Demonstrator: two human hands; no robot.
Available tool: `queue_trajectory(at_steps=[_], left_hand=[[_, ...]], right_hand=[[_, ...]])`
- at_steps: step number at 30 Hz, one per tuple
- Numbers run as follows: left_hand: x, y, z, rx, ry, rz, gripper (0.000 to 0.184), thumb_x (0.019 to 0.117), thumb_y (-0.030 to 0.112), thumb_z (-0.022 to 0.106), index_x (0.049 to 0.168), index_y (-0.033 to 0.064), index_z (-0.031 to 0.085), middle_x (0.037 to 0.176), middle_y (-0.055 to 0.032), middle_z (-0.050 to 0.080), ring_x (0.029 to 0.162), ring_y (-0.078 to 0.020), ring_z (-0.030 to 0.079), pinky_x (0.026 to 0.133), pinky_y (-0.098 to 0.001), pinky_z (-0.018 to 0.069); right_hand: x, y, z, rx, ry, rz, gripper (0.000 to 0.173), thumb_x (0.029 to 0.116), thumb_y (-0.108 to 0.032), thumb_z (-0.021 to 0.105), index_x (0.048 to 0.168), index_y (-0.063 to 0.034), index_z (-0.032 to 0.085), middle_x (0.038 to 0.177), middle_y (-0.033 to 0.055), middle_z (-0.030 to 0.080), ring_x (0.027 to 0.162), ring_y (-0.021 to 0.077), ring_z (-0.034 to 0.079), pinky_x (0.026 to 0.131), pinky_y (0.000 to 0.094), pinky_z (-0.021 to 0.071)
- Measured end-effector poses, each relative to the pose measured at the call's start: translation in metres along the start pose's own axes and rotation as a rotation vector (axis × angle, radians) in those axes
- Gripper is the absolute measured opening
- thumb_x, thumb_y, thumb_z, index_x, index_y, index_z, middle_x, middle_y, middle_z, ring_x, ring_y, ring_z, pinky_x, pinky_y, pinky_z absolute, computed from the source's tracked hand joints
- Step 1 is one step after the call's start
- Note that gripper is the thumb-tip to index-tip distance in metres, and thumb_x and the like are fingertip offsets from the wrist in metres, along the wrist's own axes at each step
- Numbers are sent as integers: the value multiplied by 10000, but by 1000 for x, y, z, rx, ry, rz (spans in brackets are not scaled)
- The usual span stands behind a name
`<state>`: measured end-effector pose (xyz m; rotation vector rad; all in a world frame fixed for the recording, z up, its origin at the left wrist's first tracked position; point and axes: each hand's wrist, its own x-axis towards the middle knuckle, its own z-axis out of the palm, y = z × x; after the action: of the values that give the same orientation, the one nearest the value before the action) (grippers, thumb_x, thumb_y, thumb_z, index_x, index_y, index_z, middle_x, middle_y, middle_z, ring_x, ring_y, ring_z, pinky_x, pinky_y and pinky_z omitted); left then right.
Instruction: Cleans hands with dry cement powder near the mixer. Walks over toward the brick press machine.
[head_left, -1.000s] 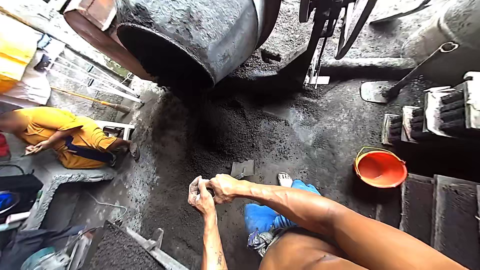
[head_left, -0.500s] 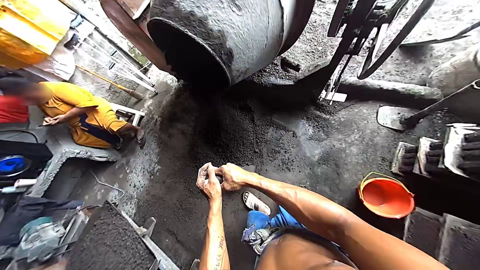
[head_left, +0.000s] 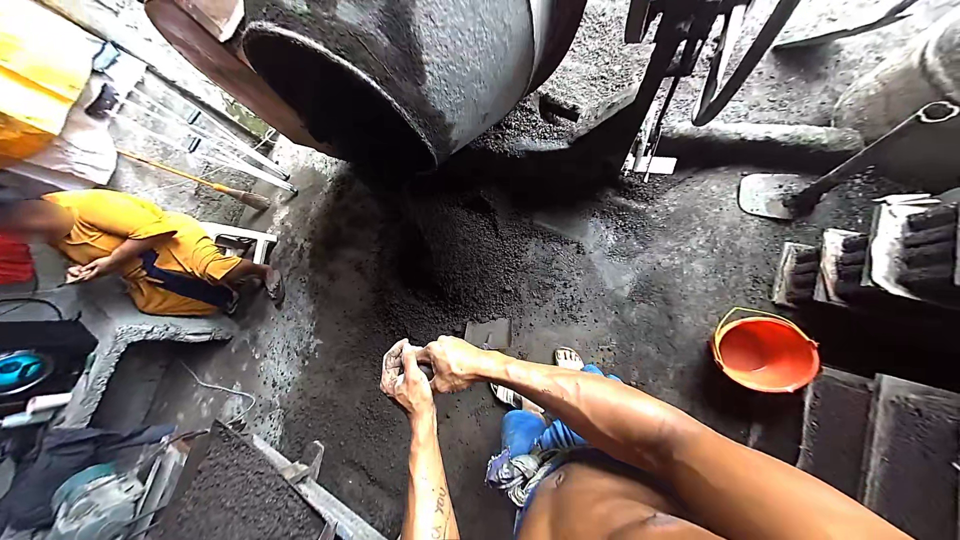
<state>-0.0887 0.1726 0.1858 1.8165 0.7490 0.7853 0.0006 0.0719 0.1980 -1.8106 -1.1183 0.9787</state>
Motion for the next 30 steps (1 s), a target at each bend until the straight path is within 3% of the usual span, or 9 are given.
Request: queue_trajectory(at_steps=[23,30], left_hand=[[0,8,13,19,21,3,198,983,107,592,1060,-23,721,853,-53,728,744,-81,688,708,-245,585],[2,7,11,-4,2,-10,201,992,102,583,1070,-33,710,819,-51,719,708,-84,683,663,-248,586]], right_hand=[[-4,3,-14,-11,2,-25,344,828,-359,758,1068,-117,708,935,108,710,890,304,687,763,586,538],[-3,2,-13,3,1,-13,338,818,-354,767,1051,-117,703,922,107,703,884,311,681,754,590,537]])
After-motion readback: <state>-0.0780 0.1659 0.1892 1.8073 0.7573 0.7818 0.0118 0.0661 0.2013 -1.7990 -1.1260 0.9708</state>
